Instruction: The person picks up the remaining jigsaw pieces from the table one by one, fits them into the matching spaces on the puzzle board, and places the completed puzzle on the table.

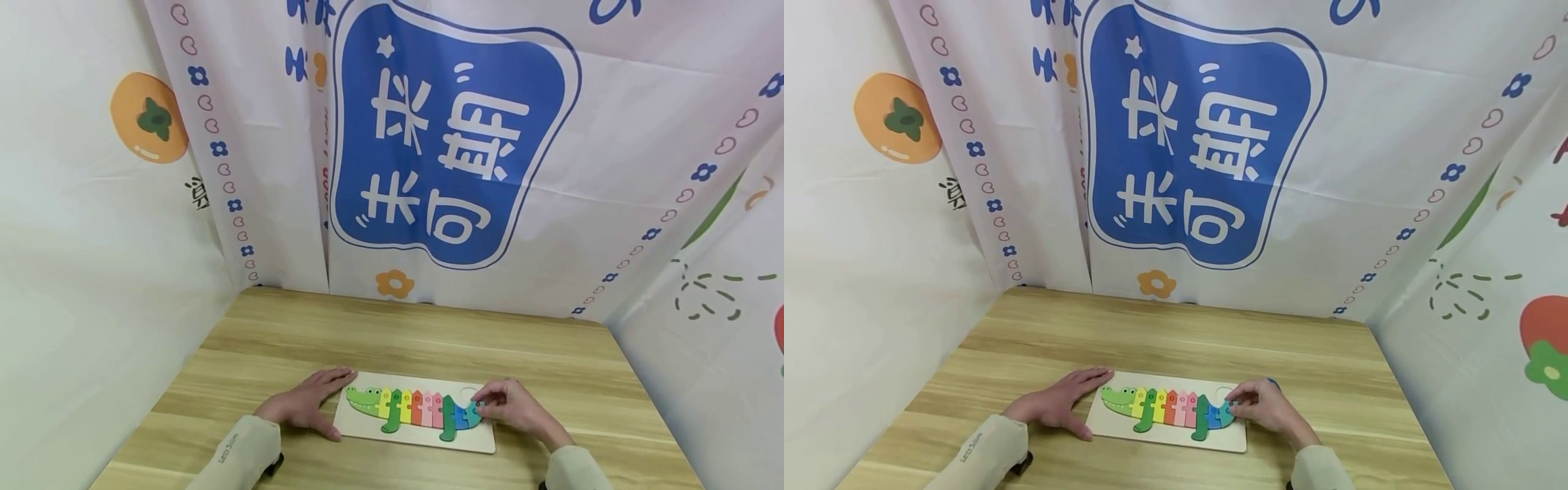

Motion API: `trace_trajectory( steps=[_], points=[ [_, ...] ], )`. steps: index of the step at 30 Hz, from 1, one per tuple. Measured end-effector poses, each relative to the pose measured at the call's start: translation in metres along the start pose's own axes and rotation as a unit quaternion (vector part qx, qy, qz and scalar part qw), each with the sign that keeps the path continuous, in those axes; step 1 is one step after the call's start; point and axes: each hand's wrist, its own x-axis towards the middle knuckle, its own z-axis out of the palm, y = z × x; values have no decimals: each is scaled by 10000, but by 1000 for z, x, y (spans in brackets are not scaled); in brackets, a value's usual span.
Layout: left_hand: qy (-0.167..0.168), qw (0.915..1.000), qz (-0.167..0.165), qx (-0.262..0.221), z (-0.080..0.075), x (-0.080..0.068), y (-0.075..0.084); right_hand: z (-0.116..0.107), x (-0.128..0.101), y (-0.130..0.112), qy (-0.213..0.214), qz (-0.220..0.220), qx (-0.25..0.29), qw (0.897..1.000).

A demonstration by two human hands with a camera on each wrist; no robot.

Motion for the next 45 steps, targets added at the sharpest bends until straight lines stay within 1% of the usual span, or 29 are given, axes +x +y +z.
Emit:
trace_trajectory(
  steps=[6,17,22,32,45],
  points=[
    [-3,10000,-8,-57,1,-1,0,2,1,0,50,-29,22,10000],
    [43,10000,18,-3,0,-1,2,3,2,-2,159,26,-342,9993],
    [25,10000,-16,-60,0,-2,3,4,2,-2,195,75,-398,9990],
    [38,9999,35,-138,0,-3,3,6,2,-3,252,-184,-667,9973],
    [5,9999,58,-138,-1,-3,5,8,4,-1,287,-206,-825,9960]
  ],
)
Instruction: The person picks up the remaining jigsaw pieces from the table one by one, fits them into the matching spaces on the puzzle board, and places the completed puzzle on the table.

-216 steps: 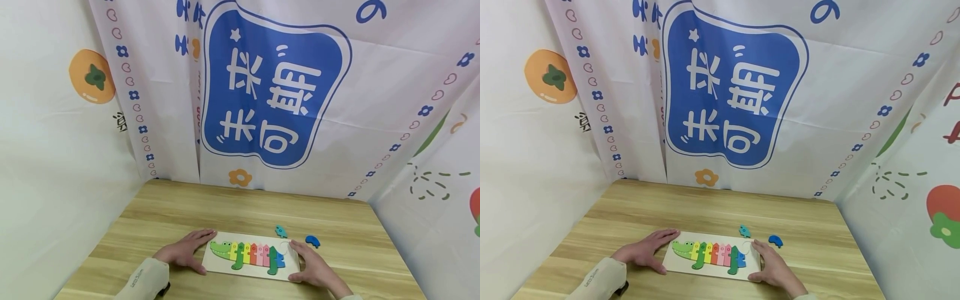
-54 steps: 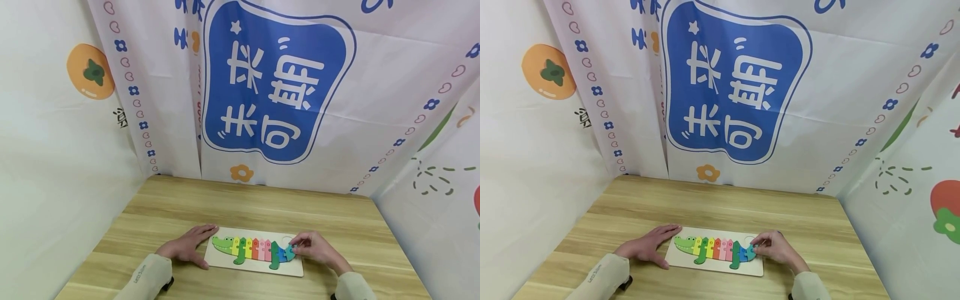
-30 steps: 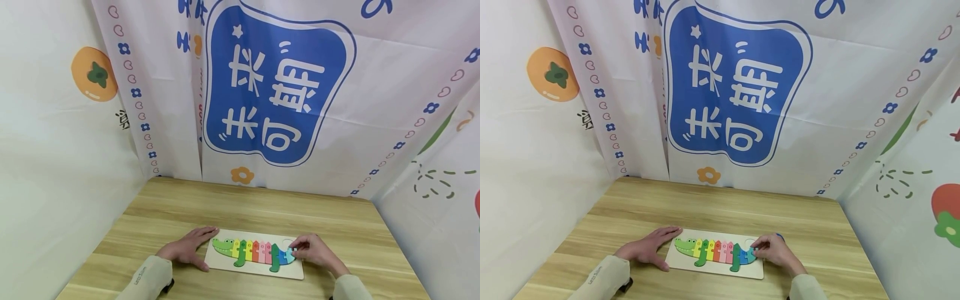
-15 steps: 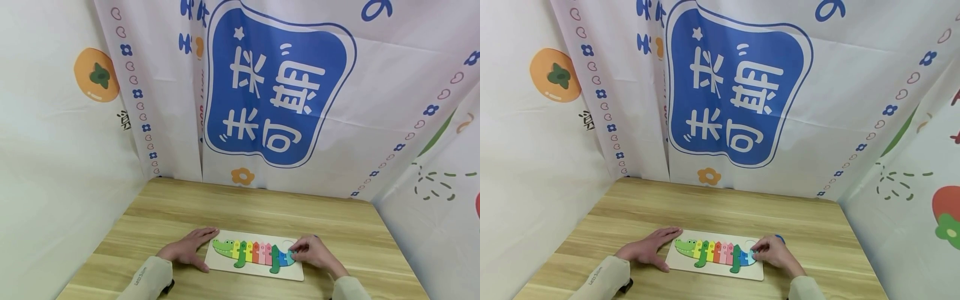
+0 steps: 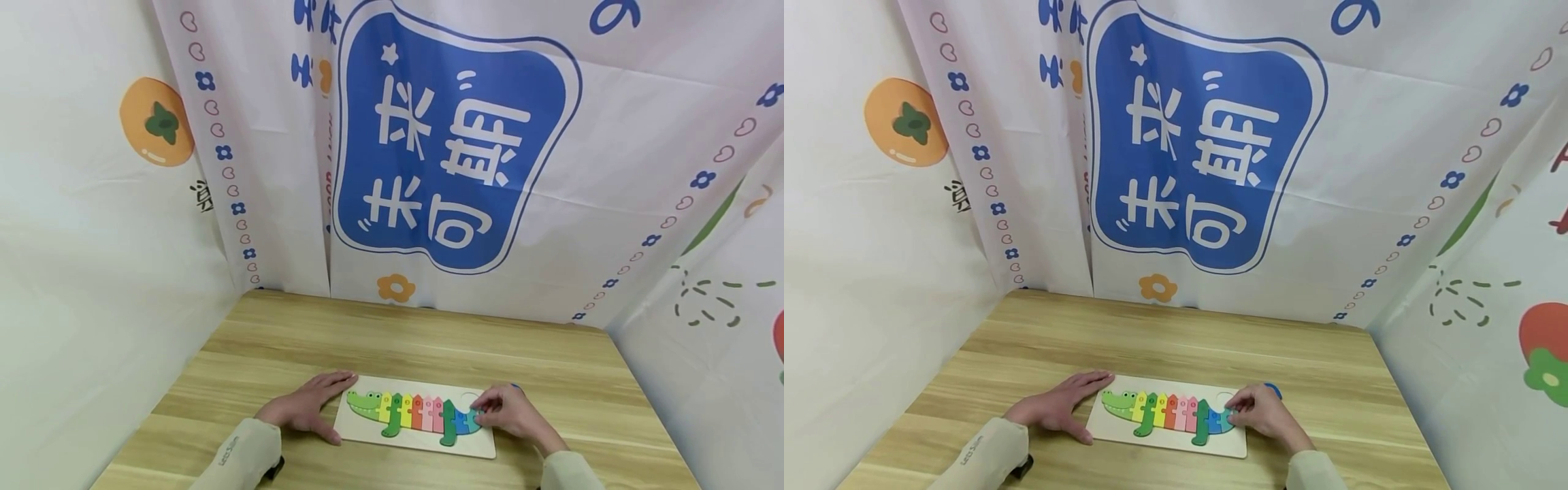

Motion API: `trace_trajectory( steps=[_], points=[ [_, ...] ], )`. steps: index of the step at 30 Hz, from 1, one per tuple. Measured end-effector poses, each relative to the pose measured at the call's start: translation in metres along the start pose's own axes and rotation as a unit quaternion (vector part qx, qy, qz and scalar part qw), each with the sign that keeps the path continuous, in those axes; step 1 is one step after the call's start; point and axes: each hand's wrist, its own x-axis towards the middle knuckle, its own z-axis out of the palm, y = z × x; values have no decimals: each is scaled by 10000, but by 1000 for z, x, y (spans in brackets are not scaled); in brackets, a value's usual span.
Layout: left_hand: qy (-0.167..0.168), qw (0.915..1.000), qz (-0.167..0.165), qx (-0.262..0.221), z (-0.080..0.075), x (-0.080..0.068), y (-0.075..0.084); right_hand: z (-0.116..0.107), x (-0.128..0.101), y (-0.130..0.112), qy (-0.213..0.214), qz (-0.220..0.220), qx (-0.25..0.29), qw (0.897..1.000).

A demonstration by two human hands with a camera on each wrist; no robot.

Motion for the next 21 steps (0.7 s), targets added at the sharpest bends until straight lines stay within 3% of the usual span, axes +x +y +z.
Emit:
trace_trajectory(
  steps=[7,12,17,19,21],
  points=[
    [28,10000,-7,24,0,-1,0,-5,-4,-1,-15,-105,30,9999],
    [13,10000,-20,-5,-1,-1,0,-17,-12,3,582,143,-125,9981],
    [-17,10000,1,-27,-1,0,0,-33,-23,18,1465,446,-914,9840],
    [-19,10000,5,-1,-1,0,0,-38,-29,25,1567,492,-1200,9791],
    [-15,10000,-8,43,-1,-1,0,-40,-35,32,1397,486,-1392,9792]
  ],
)
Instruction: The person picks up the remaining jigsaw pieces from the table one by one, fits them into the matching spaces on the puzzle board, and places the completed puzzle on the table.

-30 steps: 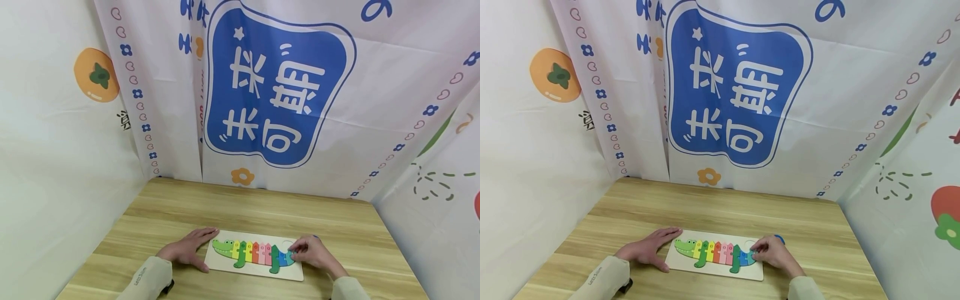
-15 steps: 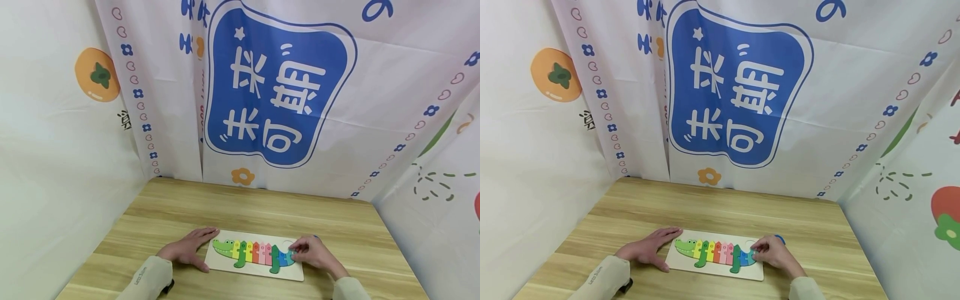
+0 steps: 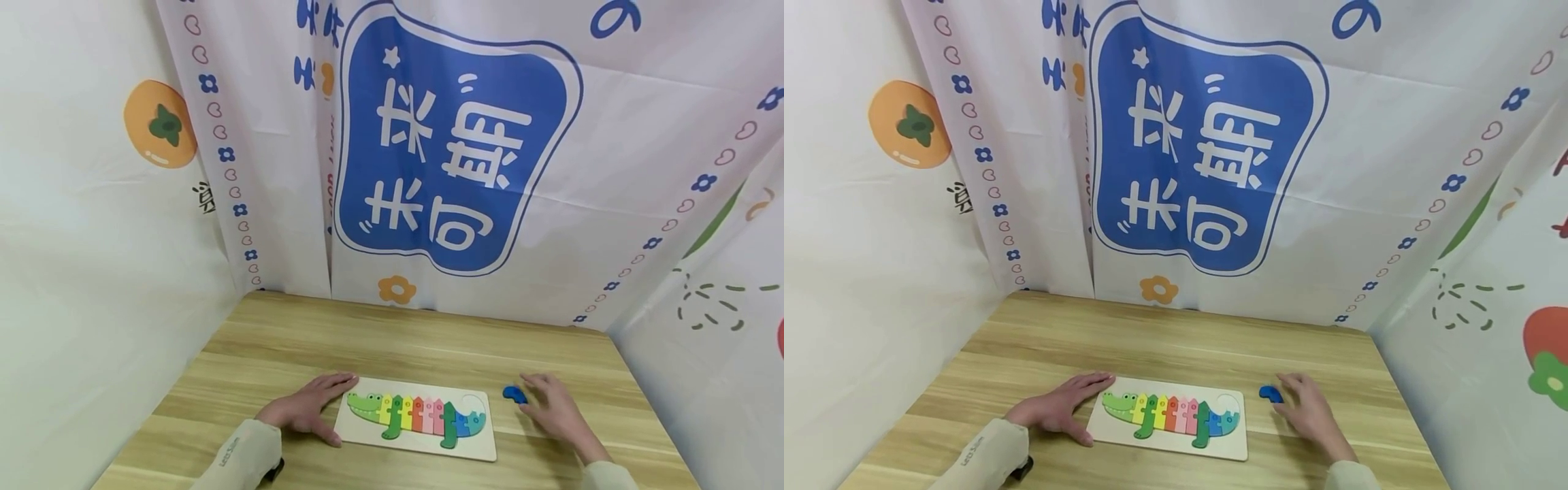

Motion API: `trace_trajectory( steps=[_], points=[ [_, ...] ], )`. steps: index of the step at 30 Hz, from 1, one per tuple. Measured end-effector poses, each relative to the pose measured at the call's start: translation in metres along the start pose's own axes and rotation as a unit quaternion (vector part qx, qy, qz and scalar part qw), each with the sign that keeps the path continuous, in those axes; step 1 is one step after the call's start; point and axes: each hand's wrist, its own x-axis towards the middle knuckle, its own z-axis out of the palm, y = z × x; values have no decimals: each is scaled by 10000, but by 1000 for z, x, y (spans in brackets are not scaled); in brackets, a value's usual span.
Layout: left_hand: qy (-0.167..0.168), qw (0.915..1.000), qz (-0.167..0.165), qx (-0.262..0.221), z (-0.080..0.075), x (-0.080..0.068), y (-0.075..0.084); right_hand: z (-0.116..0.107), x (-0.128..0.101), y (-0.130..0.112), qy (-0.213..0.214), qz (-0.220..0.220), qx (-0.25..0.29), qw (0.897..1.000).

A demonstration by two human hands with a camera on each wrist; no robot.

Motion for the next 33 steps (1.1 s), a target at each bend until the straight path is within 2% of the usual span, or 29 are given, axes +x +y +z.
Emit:
trace_trajectory(
  steps=[5,13,18,27,33],
  points=[
    [-5,10000,-44,16,0,0,0,0,-8,10,-548,-136,-159,9983],
    [-14,10000,-76,16,1,0,-1,5,-2,6,-187,48,-391,9990],
    [28,10000,-65,25,2,0,-1,8,5,-3,-210,44,-401,9990],
    [14,10000,-40,-1,1,0,-2,11,13,-8,-284,327,-92,9990],
    [6,10000,-59,-56,2,0,-4,5,12,-10,-215,464,628,9967]
  ],
)
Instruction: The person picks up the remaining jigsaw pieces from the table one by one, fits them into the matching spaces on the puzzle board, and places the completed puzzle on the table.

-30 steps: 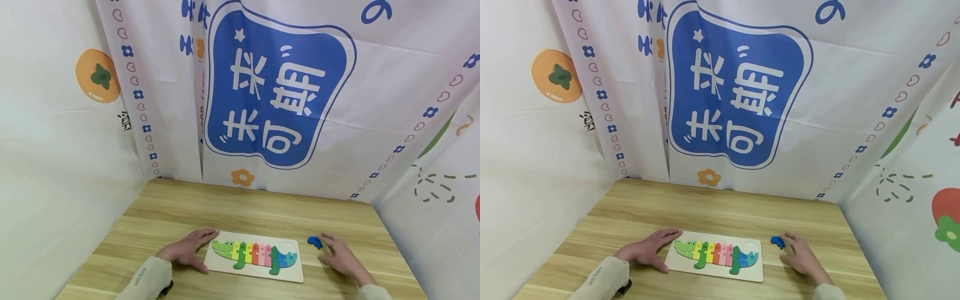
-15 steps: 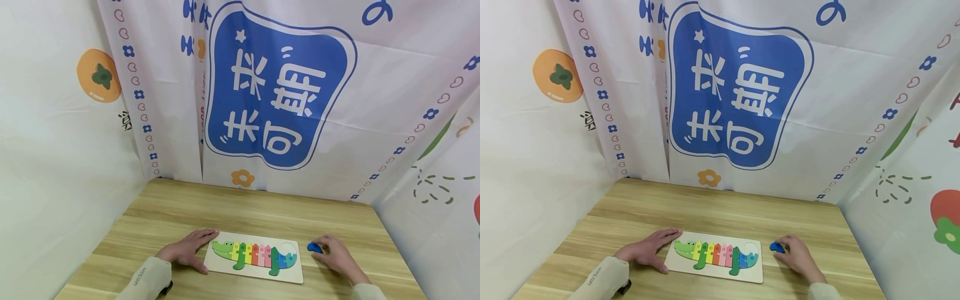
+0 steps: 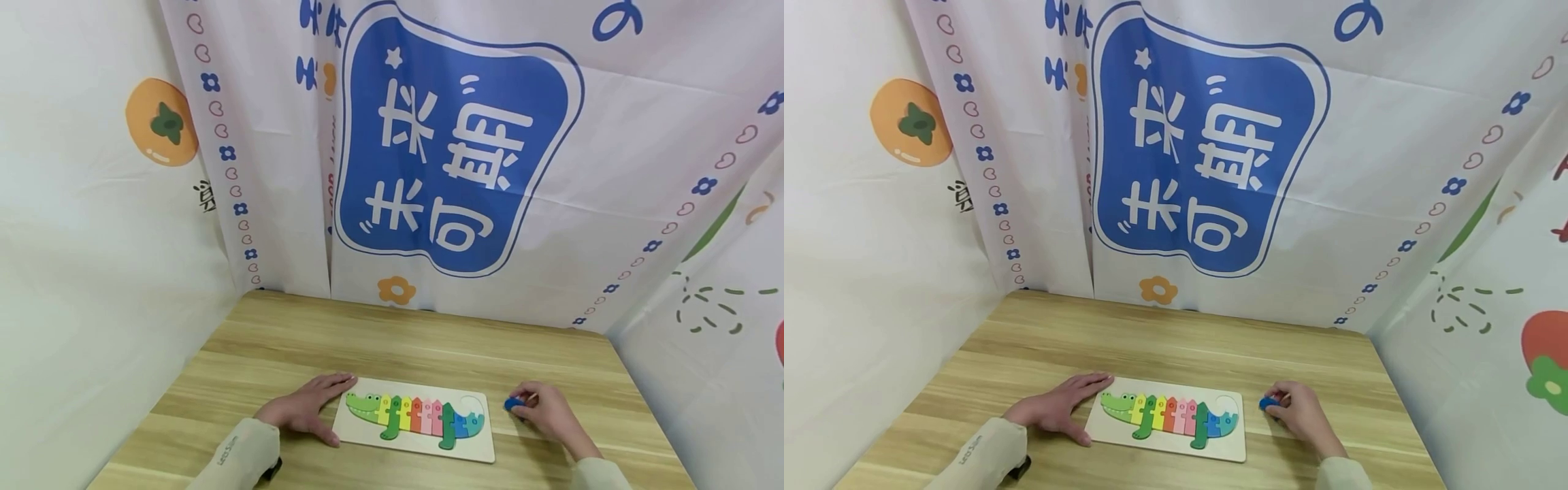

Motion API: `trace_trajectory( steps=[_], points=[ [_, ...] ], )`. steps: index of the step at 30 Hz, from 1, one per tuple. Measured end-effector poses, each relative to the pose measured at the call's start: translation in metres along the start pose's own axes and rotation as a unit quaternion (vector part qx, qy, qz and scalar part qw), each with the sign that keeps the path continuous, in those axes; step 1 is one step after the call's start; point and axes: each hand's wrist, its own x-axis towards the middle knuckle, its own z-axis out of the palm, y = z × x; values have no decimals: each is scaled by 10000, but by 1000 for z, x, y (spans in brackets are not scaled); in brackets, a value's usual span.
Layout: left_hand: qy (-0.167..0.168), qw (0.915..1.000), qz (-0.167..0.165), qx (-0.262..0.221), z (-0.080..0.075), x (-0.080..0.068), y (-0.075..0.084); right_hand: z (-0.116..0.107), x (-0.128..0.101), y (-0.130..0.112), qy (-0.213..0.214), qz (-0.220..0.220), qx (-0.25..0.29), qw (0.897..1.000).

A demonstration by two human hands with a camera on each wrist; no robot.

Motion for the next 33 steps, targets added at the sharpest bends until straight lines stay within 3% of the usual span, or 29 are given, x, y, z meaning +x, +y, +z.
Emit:
trace_trajectory(
  steps=[7,14,25,33],
  points=[
    [-33,10000,-2,15,-1,-1,0,-4,-1,-15,49,724,1275,9892],
    [-17,10000,32,10,0,0,2,-6,0,-27,85,859,2098,9739],
    [2,10000,-38,21,0,-7,0,-2,4,-35,-5,599,2292,9715],
    [10,10000,42,21,-1,-2,4,-6,5,-36,12,524,2076,9768]
  ],
)
